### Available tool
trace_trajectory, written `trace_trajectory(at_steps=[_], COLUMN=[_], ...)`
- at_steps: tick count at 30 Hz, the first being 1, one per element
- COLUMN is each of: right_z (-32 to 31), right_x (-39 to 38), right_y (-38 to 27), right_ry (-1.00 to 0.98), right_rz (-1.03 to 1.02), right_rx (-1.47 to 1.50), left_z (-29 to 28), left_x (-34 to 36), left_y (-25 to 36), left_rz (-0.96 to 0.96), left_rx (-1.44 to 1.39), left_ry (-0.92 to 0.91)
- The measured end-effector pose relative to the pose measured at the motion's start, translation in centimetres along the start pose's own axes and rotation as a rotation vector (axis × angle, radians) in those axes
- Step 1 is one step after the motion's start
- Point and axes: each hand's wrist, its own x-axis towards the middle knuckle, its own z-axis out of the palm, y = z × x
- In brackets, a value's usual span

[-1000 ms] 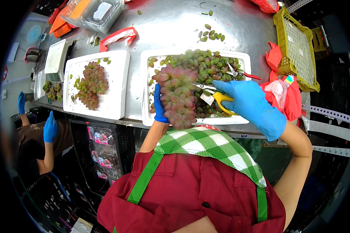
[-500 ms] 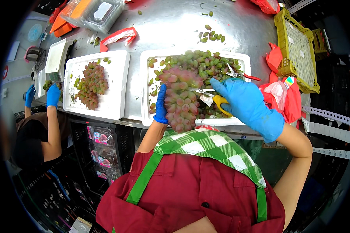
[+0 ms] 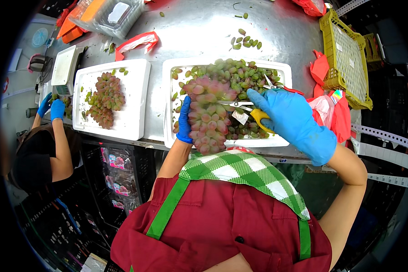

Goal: The person uses yellow-handled shears to trim individual grapes and small clusters from a large grape bunch held in the left hand. Trimmed grapes are placed into a white tray on the table. The person repeats this trimming process across multiple grape bunches throughout the clip.

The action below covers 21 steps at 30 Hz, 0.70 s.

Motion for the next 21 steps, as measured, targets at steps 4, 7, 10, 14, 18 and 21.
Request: trace_trajectory(at_steps=[4,7,10,14,18,21], right_z=[-1.6,-1.7,-2.6,-0.7,0.2,0.5], right_x=[0.9,1.0,1.1,0.6,0.6,0.6], right_y=[-0.4,0.0,-0.2,0.1,0.1,0.0], right_ry=[0.023,0.106,0.03,0.181,0.266,0.323], right_rz=[0.007,-0.1,-0.109,-0.237,-0.268,-0.274], right_rx=[-0.001,-0.095,-0.053,-0.376,-0.341,-0.338], left_z=[-0.3,-0.4,-0.5,-0.9,-1.4,-1.6], left_x=[-0.3,-0.5,-0.6,-0.7,-0.1,0.0], left_y=[0.0,0.0,-0.1,-0.3,-0.6,-0.7], left_rz=[-0.043,-0.064,-0.087,-0.074,-0.015,-0.079], left_rx=[-0.145,-0.105,-0.114,-0.08,-0.054,-0.227], left_ry=[-0.127,-0.059,-0.086,-0.015,0.048,0.055])
